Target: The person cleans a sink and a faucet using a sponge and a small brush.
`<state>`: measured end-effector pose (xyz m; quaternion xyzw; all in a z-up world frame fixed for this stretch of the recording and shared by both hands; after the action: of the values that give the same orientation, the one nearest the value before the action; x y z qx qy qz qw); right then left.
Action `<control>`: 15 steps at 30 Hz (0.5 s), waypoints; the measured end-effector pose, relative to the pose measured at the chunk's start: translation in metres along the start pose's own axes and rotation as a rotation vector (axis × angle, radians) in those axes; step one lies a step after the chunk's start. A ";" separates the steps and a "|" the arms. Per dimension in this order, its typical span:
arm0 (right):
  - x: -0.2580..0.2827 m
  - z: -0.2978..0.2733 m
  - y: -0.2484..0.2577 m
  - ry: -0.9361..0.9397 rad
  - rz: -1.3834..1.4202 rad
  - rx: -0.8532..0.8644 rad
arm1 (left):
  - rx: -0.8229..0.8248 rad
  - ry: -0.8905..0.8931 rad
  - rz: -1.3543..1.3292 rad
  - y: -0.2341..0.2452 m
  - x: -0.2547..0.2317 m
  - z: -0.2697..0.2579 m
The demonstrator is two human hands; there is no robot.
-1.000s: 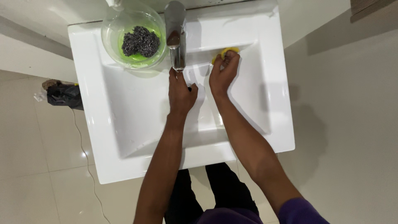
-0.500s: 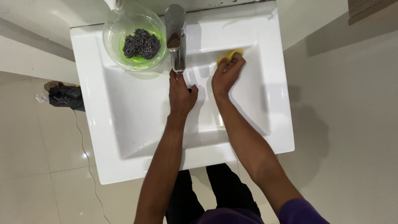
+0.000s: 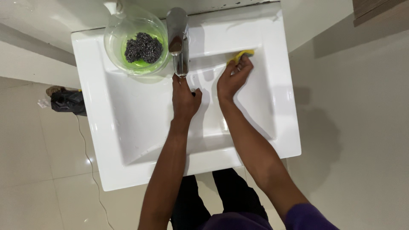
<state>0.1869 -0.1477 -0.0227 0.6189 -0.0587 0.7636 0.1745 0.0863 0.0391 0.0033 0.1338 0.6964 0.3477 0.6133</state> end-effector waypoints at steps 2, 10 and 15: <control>-0.013 -0.006 -0.009 -0.097 -0.027 0.073 | -0.022 -0.039 0.027 0.001 -0.002 -0.001; 0.012 -0.013 -0.027 0.017 0.054 0.197 | -0.050 -0.086 0.004 0.004 -0.006 -0.003; 0.009 0.005 -0.002 0.023 0.022 0.007 | -0.023 -0.028 0.012 0.004 -0.004 0.000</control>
<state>0.1909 -0.1459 -0.0131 0.6099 -0.0611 0.7728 0.1645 0.0860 0.0398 0.0089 0.1358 0.6830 0.3575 0.6223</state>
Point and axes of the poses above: each hand's wrist, its own z-axis towards the middle knuckle, its own y-axis out of the back of the hand, x = y × z, the point moved 9 cm from there along z, towards the middle knuckle, and after that the axes turned 7 degrees about x, right-handed, at the moved point
